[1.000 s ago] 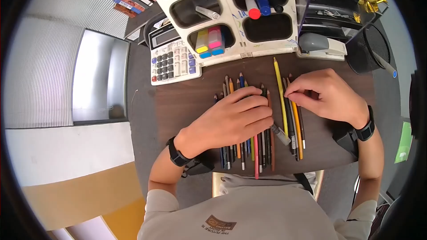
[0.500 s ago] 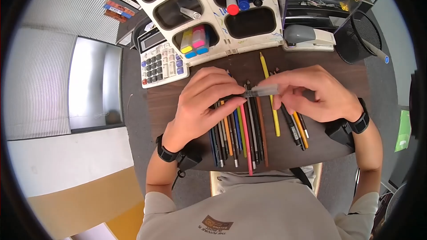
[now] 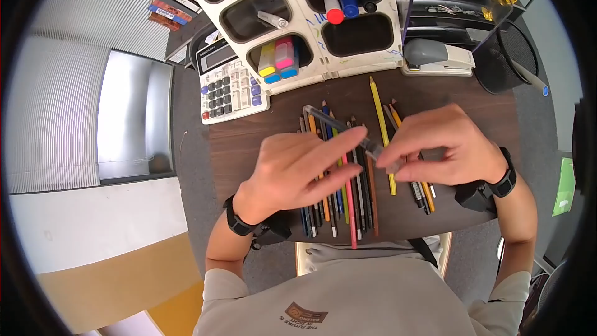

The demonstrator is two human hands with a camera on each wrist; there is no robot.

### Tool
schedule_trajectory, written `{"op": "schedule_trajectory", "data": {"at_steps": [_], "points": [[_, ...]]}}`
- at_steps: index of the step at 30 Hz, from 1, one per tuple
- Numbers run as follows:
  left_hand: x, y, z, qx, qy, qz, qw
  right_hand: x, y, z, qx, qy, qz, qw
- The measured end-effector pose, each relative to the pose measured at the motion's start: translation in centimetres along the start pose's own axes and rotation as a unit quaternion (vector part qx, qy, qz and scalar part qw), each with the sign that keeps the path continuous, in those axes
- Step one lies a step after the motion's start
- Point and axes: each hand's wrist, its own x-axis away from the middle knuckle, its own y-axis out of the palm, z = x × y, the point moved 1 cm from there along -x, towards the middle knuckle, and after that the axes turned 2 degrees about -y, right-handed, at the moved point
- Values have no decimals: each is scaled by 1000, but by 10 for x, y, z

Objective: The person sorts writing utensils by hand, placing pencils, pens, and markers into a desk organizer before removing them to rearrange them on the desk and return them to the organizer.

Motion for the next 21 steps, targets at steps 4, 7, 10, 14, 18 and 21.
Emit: {"op": "schedule_trajectory", "data": {"at_steps": [4,7,10,14,18,21], "points": [[1,10,2,27,36,-45,998,2,8,3,-2,-39,-53,998],[-2,10,5,28,45,-40,998,2,12,0,-18,-14,-77,997],[-2,-1,8,-7,28,-31,999,1,9,-4,-38,25,-62,997],[7,-10,-7,23,-1,60,998,4,7,1,-27,15,-39,999],[19,-11,-22,124,-83,179,972,3,6,0,-22,3,-44,999],[18,-13,-27,190,-138,196,952,1,4,-2,-12,-5,-48,999]]}}
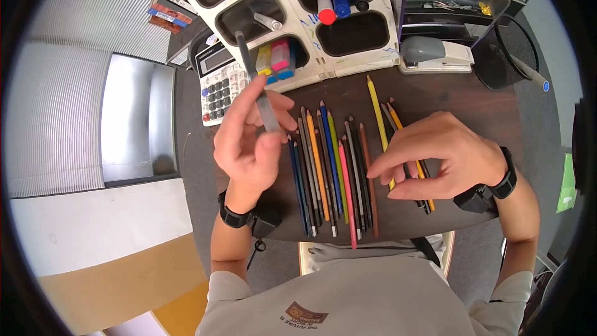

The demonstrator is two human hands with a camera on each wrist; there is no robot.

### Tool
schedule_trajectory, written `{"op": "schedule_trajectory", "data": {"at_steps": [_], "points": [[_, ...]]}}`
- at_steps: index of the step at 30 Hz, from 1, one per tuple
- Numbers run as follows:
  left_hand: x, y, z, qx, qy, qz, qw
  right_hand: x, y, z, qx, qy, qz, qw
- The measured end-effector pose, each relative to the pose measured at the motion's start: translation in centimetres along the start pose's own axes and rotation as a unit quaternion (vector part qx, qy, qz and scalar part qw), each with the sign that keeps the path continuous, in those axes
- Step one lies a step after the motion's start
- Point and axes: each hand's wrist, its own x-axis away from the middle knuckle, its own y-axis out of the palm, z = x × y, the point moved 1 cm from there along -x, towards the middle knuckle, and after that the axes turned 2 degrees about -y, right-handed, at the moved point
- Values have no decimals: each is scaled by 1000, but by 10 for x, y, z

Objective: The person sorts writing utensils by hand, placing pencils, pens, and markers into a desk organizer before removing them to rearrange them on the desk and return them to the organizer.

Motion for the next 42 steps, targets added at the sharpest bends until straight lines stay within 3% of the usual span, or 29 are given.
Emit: {"op": "schedule_trajectory", "data": {"at_steps": [11,17,20,26,36,42], "points": [[-16,-14,-10,-16,-80,54,995,2,-2,3,20,8,7,1000],[-34,1,-3,6,-52,64,997,0,-2,-2,14,-10,17,1000],[-39,-3,-4,-103,-7,2,995,0,-3,-4,23,-6,13,1000],[-56,-5,10,-324,66,-12,944,1,-3,-6,26,8,12,1000],[-91,4,4,-412,113,-56,902,2,-12,-1,92,37,83,992],[-87,-7,16,-416,63,-55,905,4,-17,2,87,49,122,988]]}}
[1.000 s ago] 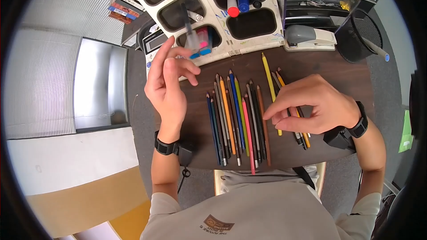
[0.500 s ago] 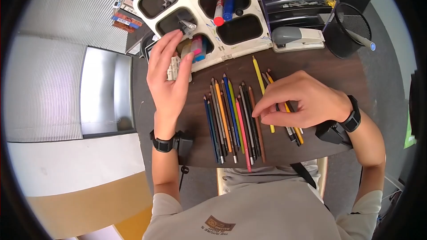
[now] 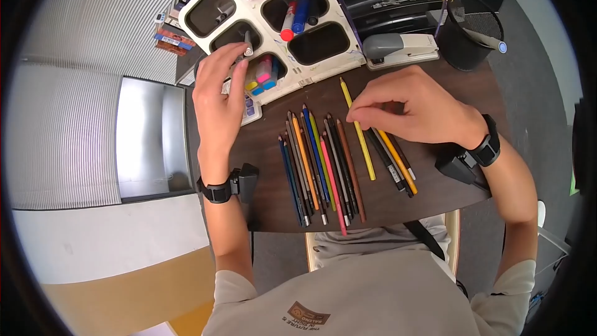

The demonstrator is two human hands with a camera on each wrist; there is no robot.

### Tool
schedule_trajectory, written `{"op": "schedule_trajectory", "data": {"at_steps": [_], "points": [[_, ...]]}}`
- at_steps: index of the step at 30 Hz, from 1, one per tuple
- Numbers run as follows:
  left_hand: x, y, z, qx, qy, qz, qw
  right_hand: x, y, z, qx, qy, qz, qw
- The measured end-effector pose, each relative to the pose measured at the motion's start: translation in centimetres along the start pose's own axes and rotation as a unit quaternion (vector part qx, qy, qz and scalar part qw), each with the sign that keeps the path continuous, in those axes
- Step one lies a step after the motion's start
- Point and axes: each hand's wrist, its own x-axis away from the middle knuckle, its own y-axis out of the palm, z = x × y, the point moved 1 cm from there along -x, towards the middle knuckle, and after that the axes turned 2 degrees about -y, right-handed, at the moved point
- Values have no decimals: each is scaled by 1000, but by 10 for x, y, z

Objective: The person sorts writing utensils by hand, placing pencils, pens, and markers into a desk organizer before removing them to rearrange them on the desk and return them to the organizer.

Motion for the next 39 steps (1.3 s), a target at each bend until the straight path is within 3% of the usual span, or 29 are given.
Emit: {"op": "schedule_trajectory", "data": {"at_steps": [7,13,28,31,34,36,38,39], "points": [[1,-5,3,9,2,-8,1000,0,1,5,22,-8,15,1000],[0,-4,3,-62,49,-26,997,0,2,8,30,-12,10,999],[3,-19,-5,-114,45,-20,992,-1,1,7,21,15,45,999],[3,-19,3,-147,60,26,987,-1,0,10,18,47,60,997],[9,-27,27,-135,94,45,985,-1,0,15,19,37,63,997],[21,-27,47,-130,169,-3,977,0,-1,13,25,47,62,997],[36,-18,76,-84,262,-122,954,-3,1,13,10,55,76,996],[49,-6,85,-14,297,-136,945,-3,3,14,-6,61,92,994]]}}
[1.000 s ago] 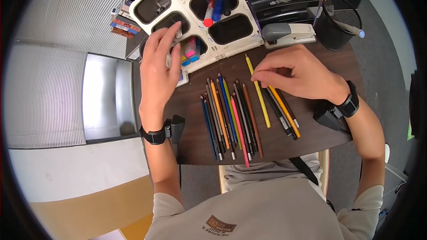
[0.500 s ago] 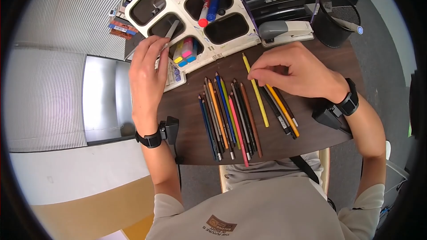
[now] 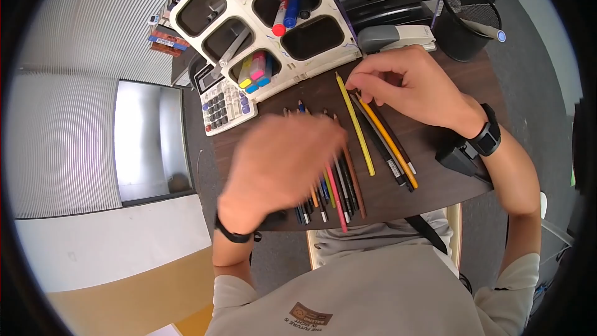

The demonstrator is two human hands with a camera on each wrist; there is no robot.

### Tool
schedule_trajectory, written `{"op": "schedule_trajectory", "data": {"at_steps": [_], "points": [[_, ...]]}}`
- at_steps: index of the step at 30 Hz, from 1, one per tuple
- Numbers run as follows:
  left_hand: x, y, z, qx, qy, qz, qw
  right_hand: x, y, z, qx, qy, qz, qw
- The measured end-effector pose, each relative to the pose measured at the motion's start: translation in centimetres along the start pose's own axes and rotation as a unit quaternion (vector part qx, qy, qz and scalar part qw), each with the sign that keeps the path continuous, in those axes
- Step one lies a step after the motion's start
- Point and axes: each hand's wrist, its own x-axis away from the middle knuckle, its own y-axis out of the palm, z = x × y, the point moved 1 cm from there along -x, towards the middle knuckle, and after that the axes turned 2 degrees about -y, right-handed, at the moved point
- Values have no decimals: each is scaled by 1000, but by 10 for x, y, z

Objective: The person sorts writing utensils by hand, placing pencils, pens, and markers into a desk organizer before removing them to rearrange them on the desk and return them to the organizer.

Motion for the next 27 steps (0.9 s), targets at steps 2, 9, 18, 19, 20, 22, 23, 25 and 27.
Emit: {"op": "schedule_trajectory", "data": {"at_steps": [2,9,18,19,20,22,23,25,27], "points": [[-10,3,34,-9,67,-69,995,0,1,1,-21,9,18,1000],[-14,41,64,-43,156,-103,981,0,-1,1,-12,5,12,1000],[-4,11,49,-24,144,-49,988,0,0,1,-6,-11,13,1000],[0,0,40,-19,119,-19,993,1,-1,2,-7,-11,10,1000],[6,-13,29,-7,68,-9,998,1,-1,1,-5,-11,10,1000],[22,-35,4,-39,-14,12,999,1,0,-1,-1,-12,10,1000],[28,-42,-11,-44,-48,52,997,0,1,-1,-2,-12,9,1000],[30,-43,-32,-85,-108,172,976,1,0,-1,-2,-11,7,1000],[36,-38,-57,-49,-143,229,962,0,-1,-2,-16,-4,2,1000]]}}
